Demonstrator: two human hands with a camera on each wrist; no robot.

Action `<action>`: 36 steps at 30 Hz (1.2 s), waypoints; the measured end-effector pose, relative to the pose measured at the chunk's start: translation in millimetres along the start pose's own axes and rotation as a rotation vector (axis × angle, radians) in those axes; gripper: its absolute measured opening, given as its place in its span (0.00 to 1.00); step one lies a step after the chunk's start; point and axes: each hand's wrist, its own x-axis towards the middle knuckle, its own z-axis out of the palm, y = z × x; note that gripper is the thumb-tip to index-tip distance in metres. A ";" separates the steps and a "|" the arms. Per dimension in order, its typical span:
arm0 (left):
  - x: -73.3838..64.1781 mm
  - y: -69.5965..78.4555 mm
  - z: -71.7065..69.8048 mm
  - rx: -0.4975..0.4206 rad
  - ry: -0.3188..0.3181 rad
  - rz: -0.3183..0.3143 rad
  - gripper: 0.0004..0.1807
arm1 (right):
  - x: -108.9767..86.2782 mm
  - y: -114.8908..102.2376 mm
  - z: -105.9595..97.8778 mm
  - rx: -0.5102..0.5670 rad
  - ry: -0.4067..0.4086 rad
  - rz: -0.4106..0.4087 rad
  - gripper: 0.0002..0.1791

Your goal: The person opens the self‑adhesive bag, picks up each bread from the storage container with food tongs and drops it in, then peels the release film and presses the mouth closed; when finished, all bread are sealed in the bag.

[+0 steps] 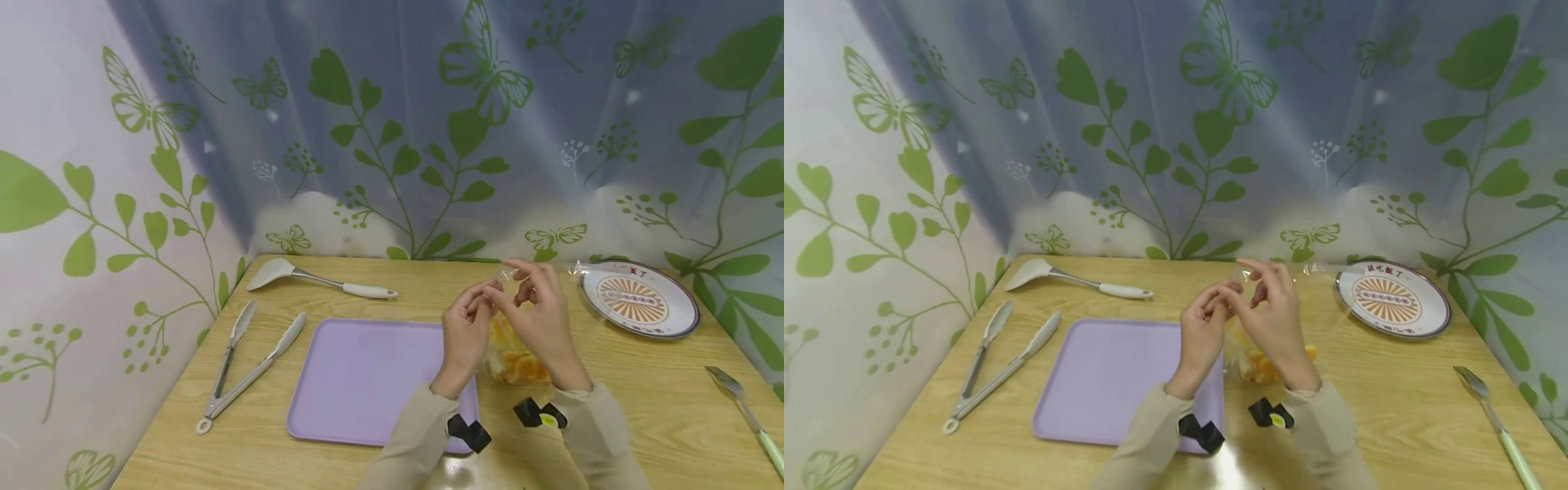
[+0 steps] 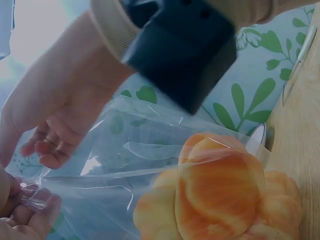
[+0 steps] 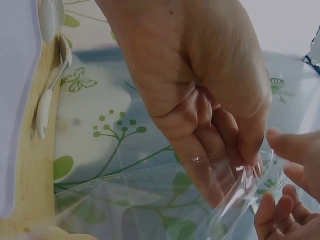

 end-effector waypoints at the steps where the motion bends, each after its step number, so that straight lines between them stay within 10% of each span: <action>1: 0.1 -0.1 0.1 -0.005 -0.007 -0.002 0.17 | 1.0 0.2 0.7 -0.031 0.019 -0.030 0.20; 7: -0.5 -3.0 -2.3 -0.005 -0.042 -0.011 0.20 | 4.1 4.0 -1.1 -0.044 0.105 -0.089 0.07; 22: 5.4 -19.9 -7.4 -0.080 -0.121 -0.048 0.21 | 4.4 13.8 -23.8 0.012 0.193 0.099 0.07; 36: 6.4 -19.8 -5.4 -0.130 -0.045 -0.101 0.20 | 2.7 67.4 -119.7 -0.048 0.529 0.368 0.05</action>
